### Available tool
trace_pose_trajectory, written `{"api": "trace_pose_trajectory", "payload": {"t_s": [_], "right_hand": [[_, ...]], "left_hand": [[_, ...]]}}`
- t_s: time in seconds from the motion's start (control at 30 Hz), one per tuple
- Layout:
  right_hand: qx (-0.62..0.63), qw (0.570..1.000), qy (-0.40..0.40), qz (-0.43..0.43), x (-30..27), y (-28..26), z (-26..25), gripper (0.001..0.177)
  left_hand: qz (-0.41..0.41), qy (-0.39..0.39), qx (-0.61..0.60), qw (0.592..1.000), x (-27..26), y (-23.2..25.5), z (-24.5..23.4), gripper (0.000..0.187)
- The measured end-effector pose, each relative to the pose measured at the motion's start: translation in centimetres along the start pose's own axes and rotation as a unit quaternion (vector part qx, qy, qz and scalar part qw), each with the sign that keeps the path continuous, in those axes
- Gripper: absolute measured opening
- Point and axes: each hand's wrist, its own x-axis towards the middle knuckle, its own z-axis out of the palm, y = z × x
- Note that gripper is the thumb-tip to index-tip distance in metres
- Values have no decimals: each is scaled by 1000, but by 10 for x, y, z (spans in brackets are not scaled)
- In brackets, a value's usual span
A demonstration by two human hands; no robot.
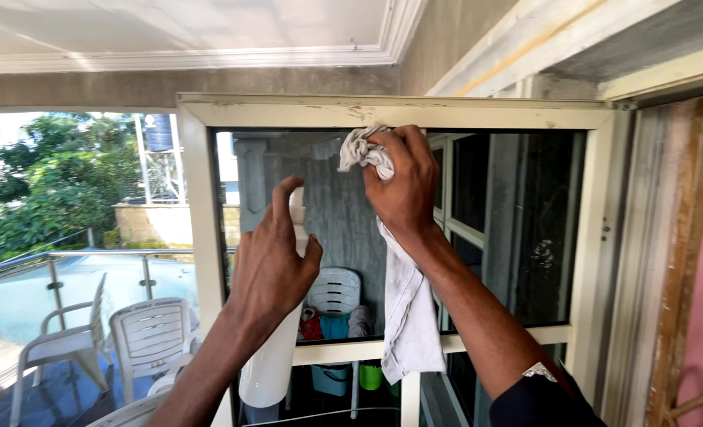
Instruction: The person cleans a glass door, wiping the glass panes and frame with a cloth while holding a spray bottle.
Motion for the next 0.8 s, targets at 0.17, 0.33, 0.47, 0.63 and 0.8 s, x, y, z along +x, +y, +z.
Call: {"api": "trace_pose_trajectory", "payload": {"t_s": [0.17,0.33,0.47,0.63,0.8], "right_hand": [[27,999,-21,-34,7,-11,8,37],[52,997,-21,-58,13,-21,22,38],[48,996,-28,-76,12,-24,33,38],[47,993,-34,-98,9,-27,42,37],[48,991,-44,-114,13,-41,57,37]], "left_hand": [[5,25,12,1000,-4,-9,-9,76],[-18,13,25,999,-8,-16,-21,76],[-35,8,28,999,-12,-23,-24,76],[-40,13,25,999,-16,-29,-27,75],[-60,9,34,998,-17,-29,-34,77]]}}
